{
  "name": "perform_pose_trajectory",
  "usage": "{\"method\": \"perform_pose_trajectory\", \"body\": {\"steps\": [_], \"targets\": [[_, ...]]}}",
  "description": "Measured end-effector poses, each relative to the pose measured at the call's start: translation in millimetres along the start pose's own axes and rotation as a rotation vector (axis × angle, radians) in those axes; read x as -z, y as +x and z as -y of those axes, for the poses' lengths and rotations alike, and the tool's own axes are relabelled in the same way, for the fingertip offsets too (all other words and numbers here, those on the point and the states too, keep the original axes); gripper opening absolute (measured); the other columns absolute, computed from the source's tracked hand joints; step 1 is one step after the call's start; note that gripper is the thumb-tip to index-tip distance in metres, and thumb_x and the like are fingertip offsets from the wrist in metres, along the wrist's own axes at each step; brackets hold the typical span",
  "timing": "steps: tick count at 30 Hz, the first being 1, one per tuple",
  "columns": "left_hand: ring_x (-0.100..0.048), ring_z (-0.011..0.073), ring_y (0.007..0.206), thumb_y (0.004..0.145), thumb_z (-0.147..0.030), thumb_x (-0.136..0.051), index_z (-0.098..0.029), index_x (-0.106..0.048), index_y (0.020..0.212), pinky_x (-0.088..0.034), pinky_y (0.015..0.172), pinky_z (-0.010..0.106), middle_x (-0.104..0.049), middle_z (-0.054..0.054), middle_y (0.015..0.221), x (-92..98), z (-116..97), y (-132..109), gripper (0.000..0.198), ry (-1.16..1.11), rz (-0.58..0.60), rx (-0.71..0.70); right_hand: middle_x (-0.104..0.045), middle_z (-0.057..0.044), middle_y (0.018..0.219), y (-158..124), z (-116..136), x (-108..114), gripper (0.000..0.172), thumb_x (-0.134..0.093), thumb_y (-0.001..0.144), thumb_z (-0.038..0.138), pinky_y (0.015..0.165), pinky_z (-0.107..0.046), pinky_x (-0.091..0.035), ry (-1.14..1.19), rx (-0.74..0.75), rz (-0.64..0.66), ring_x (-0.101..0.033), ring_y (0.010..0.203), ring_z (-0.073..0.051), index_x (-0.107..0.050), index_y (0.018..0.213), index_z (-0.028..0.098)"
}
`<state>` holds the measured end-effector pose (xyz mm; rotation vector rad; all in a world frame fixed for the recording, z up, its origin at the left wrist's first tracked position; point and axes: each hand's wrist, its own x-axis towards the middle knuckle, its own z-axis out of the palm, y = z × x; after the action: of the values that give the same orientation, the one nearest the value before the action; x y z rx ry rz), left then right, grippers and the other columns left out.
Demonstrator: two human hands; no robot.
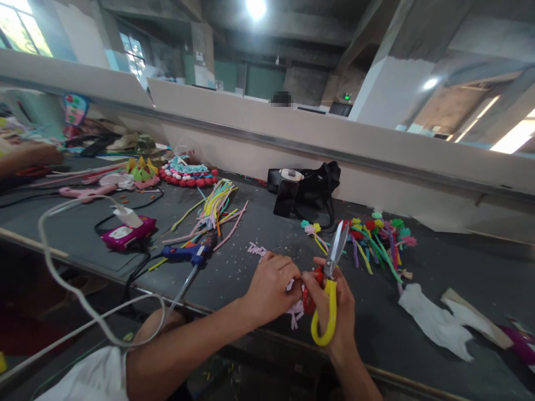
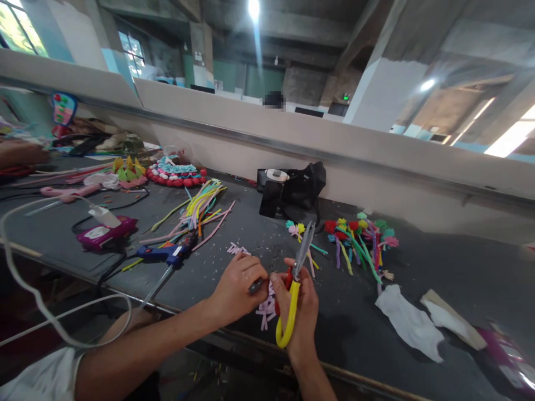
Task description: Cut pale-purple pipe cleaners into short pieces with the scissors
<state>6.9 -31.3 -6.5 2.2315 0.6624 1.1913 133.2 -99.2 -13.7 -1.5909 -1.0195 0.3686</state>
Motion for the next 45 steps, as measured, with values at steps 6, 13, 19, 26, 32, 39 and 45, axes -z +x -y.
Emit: {"method": "perform_pose_trajectory", "body": {"steps": [6, 13, 19, 26, 32, 39, 45], "targets": [[-0.05, 0.0165, 0.064, 0.069, -0.015, -0.063, -0.02, -0.064, 0.063, -0.033, 0.068, 0.03, -0.057, 0.001, 0.063, 0.2, 0, 3, 0.008, -0.287, 0.06, 0.279, -0.065, -0.001, 0.073, 2, 5, 0, 0.045, -0.066, 0.073, 0.042, 0.051, -0.024, -0.049, 0.084, -0.031, 0.005, -0.06, 0.054, -0.014, -0.06, 0.11, 0.017], [-0.049, 0.0123, 0.059, 0.064, -0.026, -0.072, -0.015, -0.069, 0.063, -0.036, 0.063, 0.026, -0.06, 0.0, 0.06, 4.2, 6, 8, 0.011, -0.806, 0.22, 0.703, -0.063, 0.003, 0.068, 6, 8, 5, 0.042, -0.066, 0.073, 0.039, 0.05, -0.022, -0.048, 0.031, 0.014, 0.058, -0.056, 0.05, -0.011, -0.059, 0.109, 0.017], [-0.044, 0.0101, 0.056, 0.063, -0.019, -0.07, -0.016, -0.069, 0.061, -0.032, 0.057, 0.023, -0.057, -0.001, 0.058, 5.5, 6, 10, 0.004, -0.931, 0.101, 0.702, -0.067, -0.002, 0.077, 2, -1, 4, 0.043, -0.06, 0.081, 0.044, 0.052, -0.023, -0.049, -0.043, 0.082, 0.05, -0.06, 0.054, -0.013, -0.059, 0.114, 0.017], [-0.043, 0.007, 0.053, 0.066, -0.02, -0.071, -0.017, -0.065, 0.066, -0.039, 0.064, 0.022, -0.049, -0.005, 0.053, 12.0, 7, 17, 0.007, -1.194, -0.243, 0.741, -0.07, -0.004, 0.083, -13, -14, -6, 0.035, -0.053, 0.087, 0.042, 0.064, -0.025, -0.049, -0.362, 0.262, 0.107, -0.065, 0.068, -0.016, -0.062, 0.11, 0.017], [-0.049, 0.0075, 0.06, 0.069, -0.021, -0.072, -0.016, -0.063, 0.069, -0.041, 0.064, 0.021, -0.056, -0.002, 0.066, 12.8, 9, 17, 0.01, -1.248, -0.319, 0.677, -0.071, -0.002, 0.088, -22, -17, -15, 0.029, -0.052, 0.086, 0.034, 0.068, -0.025, -0.048, -0.447, 0.262, 0.177, -0.067, 0.075, -0.017, -0.062, 0.11, 0.022], [-0.046, 0.0069, 0.06, 0.068, -0.02, -0.072, -0.015, -0.064, 0.068, -0.038, 0.062, 0.02, -0.056, -0.002, 0.066, 13.8, 9, 17, 0.01, -1.219, -0.349, 0.655, -0.071, -0.002, 0.087, -23, -19, -17, 0.025, -0.051, 0.086, 0.031, 0.068, -0.025, -0.047, -0.49, 0.287, 0.165, -0.067, 0.074, -0.017, -0.063, 0.107, 0.022], [-0.047, 0.0079, 0.061, 0.067, -0.023, -0.074, -0.016, -0.064, 0.067, -0.038, 0.063, 0.02, -0.054, -0.003, 0.062, 13.1, 5, 16, 0.012, -1.186, -0.361, 0.666, -0.072, -0.003, 0.084, -24, -19, -17, 0.028, -0.048, 0.087, 0.032, 0.064, -0.025, -0.046, -0.521, 0.288, 0.136, -0.067, 0.072, -0.018, -0.064, 0.107, 0.021]]}}
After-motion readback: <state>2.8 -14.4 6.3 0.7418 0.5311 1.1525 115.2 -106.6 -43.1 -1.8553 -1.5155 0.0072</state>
